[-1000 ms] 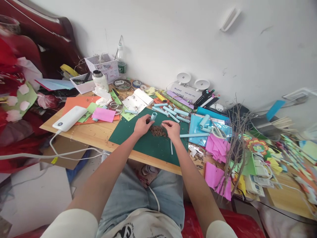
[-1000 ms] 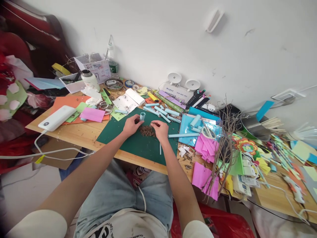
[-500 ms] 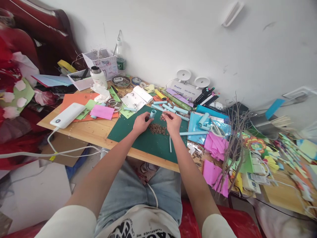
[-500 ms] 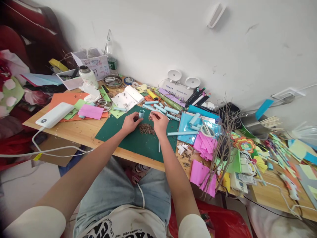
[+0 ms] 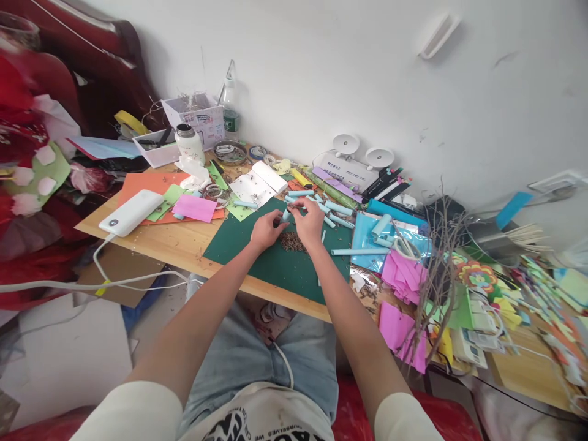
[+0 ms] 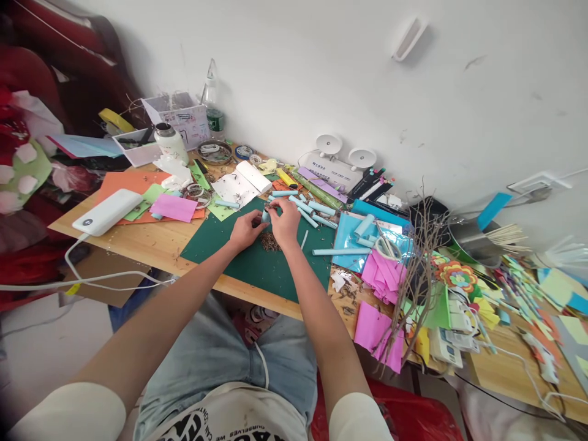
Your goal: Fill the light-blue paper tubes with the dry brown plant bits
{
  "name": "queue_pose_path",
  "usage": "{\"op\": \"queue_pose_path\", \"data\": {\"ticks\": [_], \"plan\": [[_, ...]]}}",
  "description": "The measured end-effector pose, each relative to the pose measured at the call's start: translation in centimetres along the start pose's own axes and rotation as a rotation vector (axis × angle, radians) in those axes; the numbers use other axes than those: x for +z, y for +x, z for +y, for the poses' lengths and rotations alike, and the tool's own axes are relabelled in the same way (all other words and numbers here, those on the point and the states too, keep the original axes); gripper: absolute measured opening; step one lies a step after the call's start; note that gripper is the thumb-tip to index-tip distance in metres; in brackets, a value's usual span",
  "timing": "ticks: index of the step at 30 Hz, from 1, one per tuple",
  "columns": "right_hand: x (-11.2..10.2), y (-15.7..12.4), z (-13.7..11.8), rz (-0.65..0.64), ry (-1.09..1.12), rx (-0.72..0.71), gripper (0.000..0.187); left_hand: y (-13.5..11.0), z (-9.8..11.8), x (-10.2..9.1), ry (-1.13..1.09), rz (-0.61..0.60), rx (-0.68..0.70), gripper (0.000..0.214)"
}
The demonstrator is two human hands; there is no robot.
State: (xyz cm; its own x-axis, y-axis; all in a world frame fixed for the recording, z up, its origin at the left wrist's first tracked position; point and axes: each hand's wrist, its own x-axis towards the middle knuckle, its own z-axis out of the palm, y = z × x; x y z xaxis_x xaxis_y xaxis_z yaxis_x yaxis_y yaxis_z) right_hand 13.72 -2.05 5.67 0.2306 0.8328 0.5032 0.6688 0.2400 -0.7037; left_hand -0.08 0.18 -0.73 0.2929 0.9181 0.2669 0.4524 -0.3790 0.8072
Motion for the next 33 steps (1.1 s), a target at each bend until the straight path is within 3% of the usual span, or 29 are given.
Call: {"op": "queue_pose_path", "data": {"ticks": [3, 8, 14, 19, 23, 27, 29, 33], "plan": [[-0.3, 0.0, 0.1, -0.016, -0.025, -0.044, 0.009, 0.0, 0.1, 0.0, 0.009, 0.001, 0.015, 0.019], [-0.9, 0.0, 0.0, -0.098, 0.056, 0.016, 0.018, -0.1, 0.4, -0.2, 0.028, -0.004, 0.004, 0.018], [-1.3, -0.2, 0.3, -0.074, 0.130, 0.062, 0.023, -0.1, 0.5, -0.3, 0.013, 0.001, 0.016, 0.019], [-1.1, -0.1, 0.4, -0.044, 0.257, 0.188, 0.021, -0.1, 0.5, -0.3, 0.025, -0.001, 0.007, 0.020], [-1.5, -0.4, -0.3, -0.006, 0.119, 0.045, 0.019, -0.1, 0.5, -0.3, 0.030, 0.015, 0.011, 0.020], [-1.8, -1.2, -0.8, -0.095, -0.085, -0.184, 0.015, -0.2, 0.5, -0.4, 0.035, 0.015, 0.021, 0.017], [-1.7, -1.4, -0.6, -0.125, -0.132, -0.205, 0.015, -0.2, 0.5, -0.4, 0.041, 0.013, 0.020, 0.017], [-1.0, -1.1, 0.3, -0.180, -0.040, -0.109, 0.022, -0.2, 0.6, -0.4, 0.036, 0.004, 0.011, 0.018]]}}
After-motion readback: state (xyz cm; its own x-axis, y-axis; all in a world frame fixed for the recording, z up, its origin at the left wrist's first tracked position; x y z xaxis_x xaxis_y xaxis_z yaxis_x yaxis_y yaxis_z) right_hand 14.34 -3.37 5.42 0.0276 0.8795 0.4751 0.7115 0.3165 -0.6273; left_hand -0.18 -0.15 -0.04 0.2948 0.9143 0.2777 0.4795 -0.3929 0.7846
